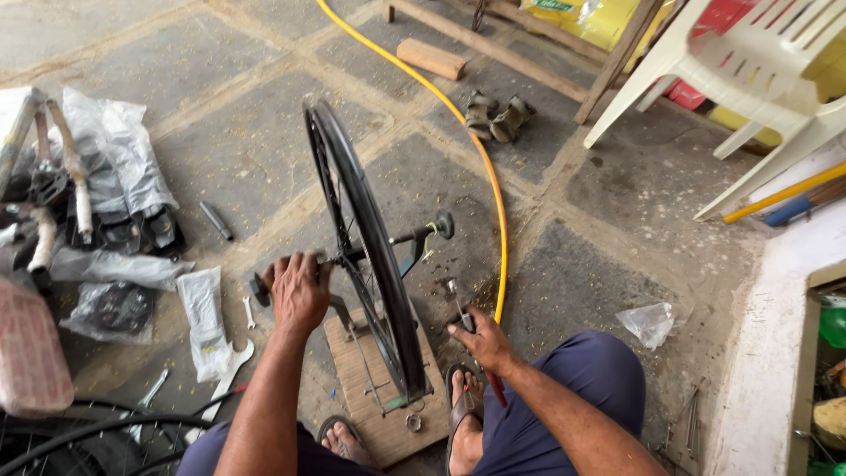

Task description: The person sits on the floor in front of a bicycle wheel held in a truing stand. They spin the wheel, use a spoke wrench to turn spoke nipples at the rim, and check the rim as they work around it.

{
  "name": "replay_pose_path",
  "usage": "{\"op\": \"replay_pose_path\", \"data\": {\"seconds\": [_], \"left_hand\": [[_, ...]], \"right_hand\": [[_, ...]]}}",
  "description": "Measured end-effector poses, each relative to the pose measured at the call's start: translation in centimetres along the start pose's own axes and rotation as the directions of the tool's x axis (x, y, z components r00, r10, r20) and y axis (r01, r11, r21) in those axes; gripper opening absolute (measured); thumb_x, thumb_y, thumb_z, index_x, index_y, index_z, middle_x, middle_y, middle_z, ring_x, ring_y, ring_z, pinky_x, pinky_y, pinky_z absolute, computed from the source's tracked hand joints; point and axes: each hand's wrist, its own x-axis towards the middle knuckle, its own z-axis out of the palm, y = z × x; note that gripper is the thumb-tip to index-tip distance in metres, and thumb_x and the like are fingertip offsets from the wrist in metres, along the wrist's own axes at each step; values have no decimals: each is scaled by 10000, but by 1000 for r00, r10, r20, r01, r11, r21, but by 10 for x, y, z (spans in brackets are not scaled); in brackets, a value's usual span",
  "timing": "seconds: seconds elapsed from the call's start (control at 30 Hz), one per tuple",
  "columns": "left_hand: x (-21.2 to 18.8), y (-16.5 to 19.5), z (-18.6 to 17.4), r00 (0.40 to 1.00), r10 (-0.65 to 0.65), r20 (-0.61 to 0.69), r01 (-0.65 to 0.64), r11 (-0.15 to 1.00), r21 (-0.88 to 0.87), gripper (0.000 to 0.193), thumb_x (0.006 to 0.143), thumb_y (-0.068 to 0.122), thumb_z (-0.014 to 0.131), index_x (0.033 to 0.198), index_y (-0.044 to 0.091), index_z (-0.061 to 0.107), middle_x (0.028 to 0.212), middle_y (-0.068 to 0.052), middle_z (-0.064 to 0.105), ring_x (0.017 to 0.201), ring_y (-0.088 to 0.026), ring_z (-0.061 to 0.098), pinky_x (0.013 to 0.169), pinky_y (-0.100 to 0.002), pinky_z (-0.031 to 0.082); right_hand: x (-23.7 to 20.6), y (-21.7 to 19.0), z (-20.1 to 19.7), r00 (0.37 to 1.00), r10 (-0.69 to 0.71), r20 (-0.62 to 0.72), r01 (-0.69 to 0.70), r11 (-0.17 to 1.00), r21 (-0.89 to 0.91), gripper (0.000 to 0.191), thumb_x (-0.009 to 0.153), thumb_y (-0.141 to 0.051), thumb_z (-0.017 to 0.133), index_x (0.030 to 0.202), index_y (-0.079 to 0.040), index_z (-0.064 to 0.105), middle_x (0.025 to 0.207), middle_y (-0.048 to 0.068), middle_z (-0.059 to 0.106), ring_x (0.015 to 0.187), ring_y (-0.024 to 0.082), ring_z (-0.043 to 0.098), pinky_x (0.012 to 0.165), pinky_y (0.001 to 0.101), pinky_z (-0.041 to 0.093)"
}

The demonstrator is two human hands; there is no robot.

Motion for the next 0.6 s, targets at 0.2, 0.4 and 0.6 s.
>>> {"op": "replay_pose_path", "data": {"seconds": [0.2, 0.4, 0.6], "left_hand": [[-1, -6, -1, 999, 30, -11, -30, 999, 28, 183, 989, 315, 661, 1066, 160, 721, 1083, -96, 666, 1112, -347, 560, 1001, -488, 368], [-8, -10, -3, 994, 103, -41, -104, 994, -35, 178, 973, 267, 684, 1096, 141, 703, 1074, -104, 653, 1091, -363, 551, 961, -493, 368], [-13, -16, -3, 996, 77, -39, -80, 994, -74, 240, 914, 246, 714, 1125, 136, 689, 1084, -93, 647, 1107, -352, 553, 969, -498, 372]], "right_hand": [[4, 8, 9, 997, 72, 5, -71, 964, 256, 353, 863, -301, 761, 1117, -66, 690, 896, -27, 722, 803, 95, 637, 730, 287, 543], [6, 26, 12, 985, 173, -20, -168, 973, 157, 365, 859, -312, 799, 1088, -50, 691, 873, 13, 697, 757, 113, 618, 695, 304, 532], [6, 51, 15, 995, 89, 43, -96, 979, 182, 293, 907, -269, 775, 1092, -57, 693, 862, -27, 685, 731, 78, 590, 680, 276, 509]]}}
